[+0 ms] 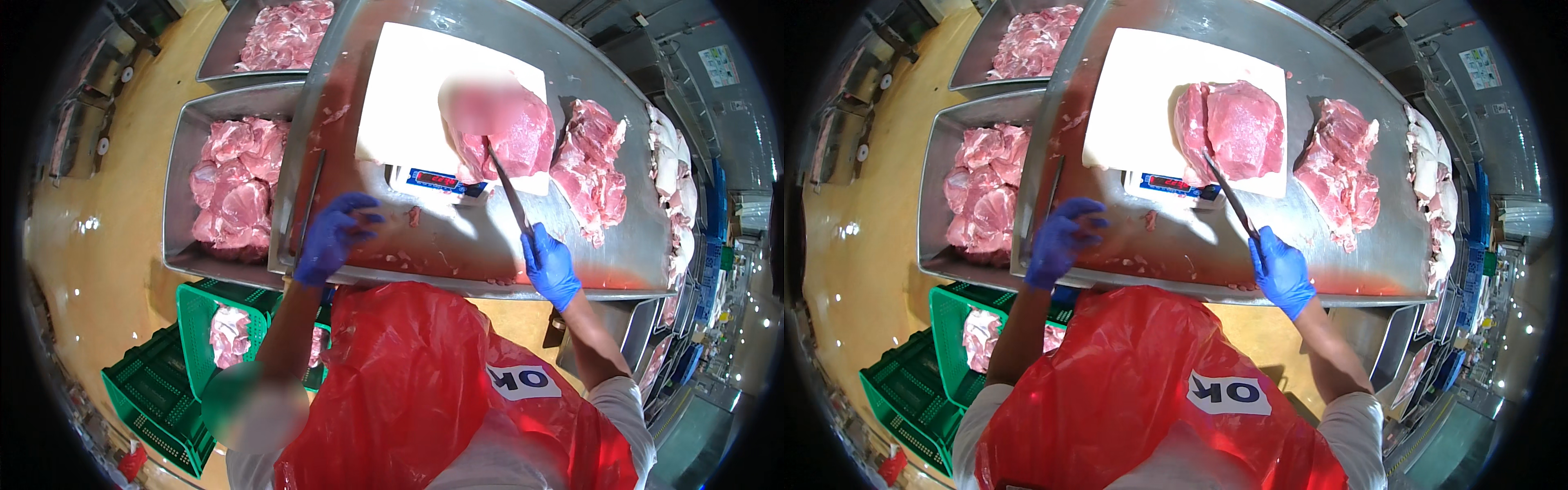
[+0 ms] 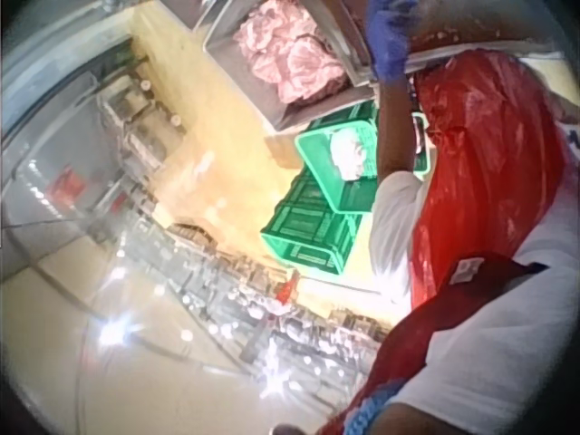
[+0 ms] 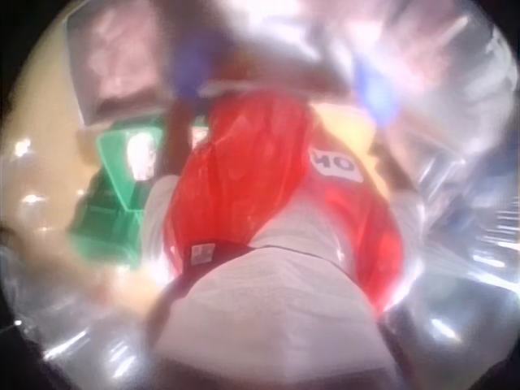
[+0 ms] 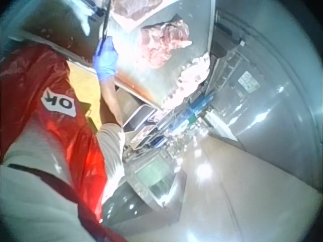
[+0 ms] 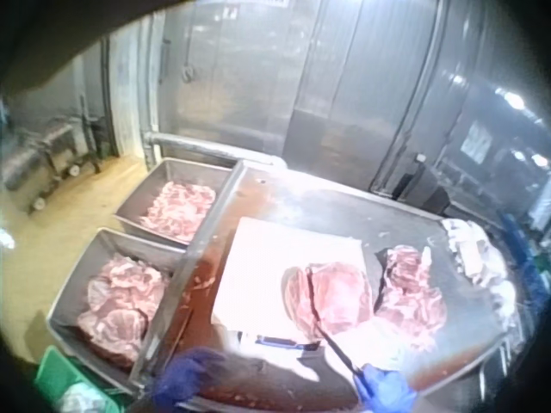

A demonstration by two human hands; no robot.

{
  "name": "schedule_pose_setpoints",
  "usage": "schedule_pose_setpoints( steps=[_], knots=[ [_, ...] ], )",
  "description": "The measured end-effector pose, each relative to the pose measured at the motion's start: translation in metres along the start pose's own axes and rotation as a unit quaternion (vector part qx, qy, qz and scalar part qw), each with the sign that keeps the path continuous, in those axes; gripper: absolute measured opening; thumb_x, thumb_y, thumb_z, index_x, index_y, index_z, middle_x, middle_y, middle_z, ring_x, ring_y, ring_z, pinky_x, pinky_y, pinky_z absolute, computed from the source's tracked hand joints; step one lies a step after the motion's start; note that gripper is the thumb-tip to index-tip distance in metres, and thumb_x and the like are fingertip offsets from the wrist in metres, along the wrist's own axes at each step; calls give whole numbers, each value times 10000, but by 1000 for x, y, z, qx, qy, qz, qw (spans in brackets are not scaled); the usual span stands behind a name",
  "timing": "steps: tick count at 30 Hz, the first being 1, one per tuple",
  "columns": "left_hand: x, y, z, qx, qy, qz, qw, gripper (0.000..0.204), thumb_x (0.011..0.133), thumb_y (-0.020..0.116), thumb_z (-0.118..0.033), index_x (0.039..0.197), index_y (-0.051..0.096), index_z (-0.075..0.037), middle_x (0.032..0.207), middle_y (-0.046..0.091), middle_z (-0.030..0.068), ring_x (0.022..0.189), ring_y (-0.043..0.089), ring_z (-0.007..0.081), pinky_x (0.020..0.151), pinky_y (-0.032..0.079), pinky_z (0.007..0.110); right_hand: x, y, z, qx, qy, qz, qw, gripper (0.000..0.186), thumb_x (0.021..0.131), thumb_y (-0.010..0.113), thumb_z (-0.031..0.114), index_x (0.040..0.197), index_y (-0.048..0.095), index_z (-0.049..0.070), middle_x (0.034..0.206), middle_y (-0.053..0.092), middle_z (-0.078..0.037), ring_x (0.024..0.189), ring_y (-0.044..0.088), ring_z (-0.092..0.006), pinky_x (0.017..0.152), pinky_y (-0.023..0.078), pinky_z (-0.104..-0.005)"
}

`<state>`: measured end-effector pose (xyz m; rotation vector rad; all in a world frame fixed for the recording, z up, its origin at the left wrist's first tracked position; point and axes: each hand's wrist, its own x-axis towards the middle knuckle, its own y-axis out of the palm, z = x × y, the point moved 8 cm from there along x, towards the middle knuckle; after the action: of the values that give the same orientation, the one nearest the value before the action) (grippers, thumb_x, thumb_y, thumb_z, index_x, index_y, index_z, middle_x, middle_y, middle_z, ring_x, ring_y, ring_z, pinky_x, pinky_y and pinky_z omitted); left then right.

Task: The person cuts large pieces of raw meat on a cutting board using a knife. They trim and portion the meat, placing cut pieces into a green crate and metal trays. The person repeatedly weighs portions on a digital scale and adjusts cuts accordingly.

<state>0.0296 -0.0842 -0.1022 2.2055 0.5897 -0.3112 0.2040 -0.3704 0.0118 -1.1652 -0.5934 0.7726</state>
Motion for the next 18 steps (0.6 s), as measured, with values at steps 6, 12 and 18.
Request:
schedule_pose_setpoints(
  steps=[6, 12, 18],
  knots=[
    [25, 121, 7, 521, 352, -3, 778, 264, 882, 643, -231, 1048, 623, -26, 1015, 645, 133, 765, 671, 272, 660, 539, 358, 44, -8, 4, 286, 135, -136, 939, 108, 995, 509, 121, 949, 530, 25, 702, 614, -157, 561, 611, -310, 531, 480, -380],
    [75, 173, 24, 704, 436, -87, 554, 125, 805, 667, -174, 838, 590, -82, 838, 568, 96, 678, 626, 288, 606, 530, 423, 50, 0, -13, 138, 94, -129, 978, 134, 966, 556, 156, 952, 553, 23, 741, 602, -258, 661, 597, -450, 553, 469, -479],
    [62, 172, 28, 667, 482, -48, 567, 211, 768, 671, -142, 958, 610, -72, 916, 568, 96, 755, 625, 275, 649, 538, 395, 62, 6, 0, 20, 32, -87, 996, 163, 943, 566, 181, 1047, 565, 56, 804, 642, -229, 703, 625, -435, 606, 474, -514]
  ],
)
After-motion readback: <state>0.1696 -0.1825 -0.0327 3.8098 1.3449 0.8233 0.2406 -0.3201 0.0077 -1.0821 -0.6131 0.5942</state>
